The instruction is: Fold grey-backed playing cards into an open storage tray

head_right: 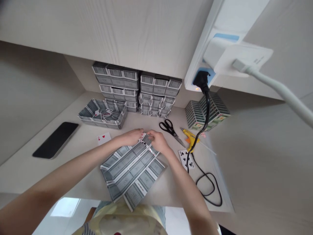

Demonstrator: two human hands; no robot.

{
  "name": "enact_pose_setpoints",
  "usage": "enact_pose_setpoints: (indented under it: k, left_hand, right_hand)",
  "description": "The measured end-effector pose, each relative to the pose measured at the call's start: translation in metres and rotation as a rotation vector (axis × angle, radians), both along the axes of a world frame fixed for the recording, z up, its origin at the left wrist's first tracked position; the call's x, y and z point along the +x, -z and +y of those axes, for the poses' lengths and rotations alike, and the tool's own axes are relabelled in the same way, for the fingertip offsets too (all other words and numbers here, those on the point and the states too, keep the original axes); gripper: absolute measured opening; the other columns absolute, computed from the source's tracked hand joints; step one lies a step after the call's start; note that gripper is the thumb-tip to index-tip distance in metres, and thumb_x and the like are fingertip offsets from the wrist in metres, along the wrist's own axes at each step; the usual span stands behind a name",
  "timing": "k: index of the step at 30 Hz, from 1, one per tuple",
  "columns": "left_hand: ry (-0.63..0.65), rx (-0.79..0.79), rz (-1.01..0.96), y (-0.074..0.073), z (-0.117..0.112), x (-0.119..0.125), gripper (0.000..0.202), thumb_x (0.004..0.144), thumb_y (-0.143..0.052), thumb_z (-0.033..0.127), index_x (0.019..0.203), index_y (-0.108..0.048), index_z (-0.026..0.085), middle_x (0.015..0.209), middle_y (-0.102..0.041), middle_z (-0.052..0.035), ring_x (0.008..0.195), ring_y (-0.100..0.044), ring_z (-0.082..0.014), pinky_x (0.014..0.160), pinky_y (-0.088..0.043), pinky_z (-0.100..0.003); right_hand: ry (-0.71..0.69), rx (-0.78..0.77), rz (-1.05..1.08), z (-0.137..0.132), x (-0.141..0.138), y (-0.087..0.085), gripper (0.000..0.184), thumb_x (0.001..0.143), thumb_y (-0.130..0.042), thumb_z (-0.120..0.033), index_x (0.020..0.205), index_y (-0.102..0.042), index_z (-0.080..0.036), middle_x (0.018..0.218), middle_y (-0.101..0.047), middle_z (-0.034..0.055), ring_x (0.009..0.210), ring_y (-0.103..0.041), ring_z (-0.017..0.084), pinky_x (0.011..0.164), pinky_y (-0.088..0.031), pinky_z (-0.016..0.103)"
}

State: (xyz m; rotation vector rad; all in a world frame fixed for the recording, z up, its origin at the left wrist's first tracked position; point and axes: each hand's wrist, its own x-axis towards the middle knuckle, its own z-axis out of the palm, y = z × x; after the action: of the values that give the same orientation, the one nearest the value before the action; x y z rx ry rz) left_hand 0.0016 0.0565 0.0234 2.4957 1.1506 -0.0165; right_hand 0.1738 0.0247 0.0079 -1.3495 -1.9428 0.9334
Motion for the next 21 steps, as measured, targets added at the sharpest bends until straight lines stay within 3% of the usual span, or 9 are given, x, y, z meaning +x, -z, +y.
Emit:
enact_pose_setpoints:
  k: [7, 13, 18, 21]
  left_hand:
    - [-0.001, 0.010, -0.013, 0.003, -0.005, -0.001, 0.018, 0.079, -0.043, 0.019, 0.093, -0.052, 0.013, 0.087, -0.062, -0.0106, 0.083, -0.059, -0.0196, 0.070, -0.045, -0.026]
    - [0.005, 0.024, -0.011, -0.001, -0.008, -0.009, 0.016, 0.082, -0.036, 0.018, 0.088, -0.050, 0.013, 0.084, -0.058, -0.0124, 0.081, -0.058, -0.0225, 0.069, -0.044, -0.030]
    - [-0.150, 0.012, -0.196, 0.001, -0.016, -0.010, 0.016, 0.086, -0.033, 0.022, 0.094, -0.042, 0.012, 0.090, -0.054, -0.0127, 0.085, -0.055, -0.0200, 0.073, -0.044, -0.030]
    - [-0.278, 0.055, -0.308, 0.005, -0.022, -0.007, 0.015, 0.087, -0.031, 0.020, 0.095, -0.040, 0.011, 0.092, -0.053, -0.0121, 0.085, -0.054, -0.0182, 0.074, -0.043, -0.030]
  right_hand:
    - [0.007, 0.049, -0.093, -0.003, -0.004, -0.005, 0.031, 0.072, -0.043, -0.004, 0.090, -0.061, -0.020, 0.083, -0.068, 0.0009, 0.079, -0.063, 0.014, 0.070, -0.044, 0.023]
    - [-0.078, 0.104, -0.334, 0.001, -0.010, -0.022, 0.028, 0.073, -0.045, -0.006, 0.090, -0.061, -0.021, 0.083, -0.068, 0.0018, 0.079, -0.062, 0.015, 0.067, -0.040, 0.021]
    - [-0.030, 0.172, -0.606, 0.005, -0.019, -0.034, 0.027, 0.075, -0.044, -0.010, 0.090, -0.063, -0.023, 0.082, -0.068, 0.0029, 0.077, -0.060, 0.017, 0.063, -0.036, 0.023]
    - [0.048, 0.205, -0.637, 0.007, -0.028, -0.031, 0.027, 0.076, -0.044, -0.011, 0.090, -0.064, -0.024, 0.087, -0.067, 0.0040, 0.081, -0.058, 0.018, 0.067, -0.035, 0.025]
